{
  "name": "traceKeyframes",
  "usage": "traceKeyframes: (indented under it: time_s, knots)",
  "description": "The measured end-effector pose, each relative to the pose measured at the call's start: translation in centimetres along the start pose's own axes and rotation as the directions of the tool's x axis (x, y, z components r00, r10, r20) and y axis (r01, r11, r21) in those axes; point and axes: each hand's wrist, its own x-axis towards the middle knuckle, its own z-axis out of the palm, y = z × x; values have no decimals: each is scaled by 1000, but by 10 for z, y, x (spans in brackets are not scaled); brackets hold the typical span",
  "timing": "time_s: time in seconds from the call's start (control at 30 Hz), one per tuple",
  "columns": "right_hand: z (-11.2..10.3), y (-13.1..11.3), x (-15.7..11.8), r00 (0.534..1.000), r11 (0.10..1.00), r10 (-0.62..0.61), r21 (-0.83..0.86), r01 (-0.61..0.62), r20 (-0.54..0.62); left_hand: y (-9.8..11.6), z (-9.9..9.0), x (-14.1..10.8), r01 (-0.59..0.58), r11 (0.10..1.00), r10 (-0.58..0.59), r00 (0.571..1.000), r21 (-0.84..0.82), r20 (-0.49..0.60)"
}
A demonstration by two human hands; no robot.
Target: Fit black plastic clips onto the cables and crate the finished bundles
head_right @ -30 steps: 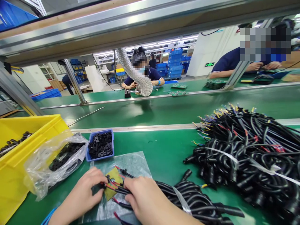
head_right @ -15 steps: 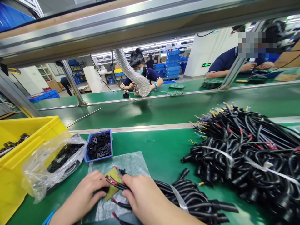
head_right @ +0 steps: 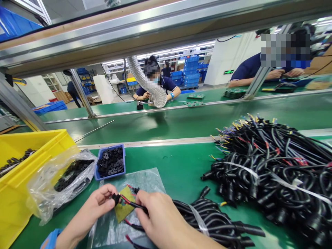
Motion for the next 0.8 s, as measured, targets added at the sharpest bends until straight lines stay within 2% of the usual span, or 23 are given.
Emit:
traceKeyframes:
  time_s: [0.43, 0.5, 0.57, 0.63, 0.7, 0.8]
  knots:
    - [-1, 1, -1, 997, 997, -72, -13, 72, 18, -3, 3, 2, 7, 1000, -7, 1000, -2, -22]
    - [-1, 1, -1, 998, 997, -69, -25, 70, 11, -1, 1, 1, 2, 998, 0, 999, 59, -33]
    - [-1, 2, 0, 998, 998, -66, -25, 65, -8, 3, -1, -1, -7, 973, 21, 998, 229, -58]
    - [0, 3, 1, 998, 998, -53, -18, 52, -38, 6, -1, -5, -39, 883, 68, 997, 468, -44]
    - [1, 4, 1, 998, 999, -34, -13, 33, -61, 9, 1, -9, -101, 742, 105, 994, 663, 33]
    - [1, 4, 1, 997, 1000, -22, -15, 21, -76, 9, 8, -12, -171, 559, 89, 985, 811, 147]
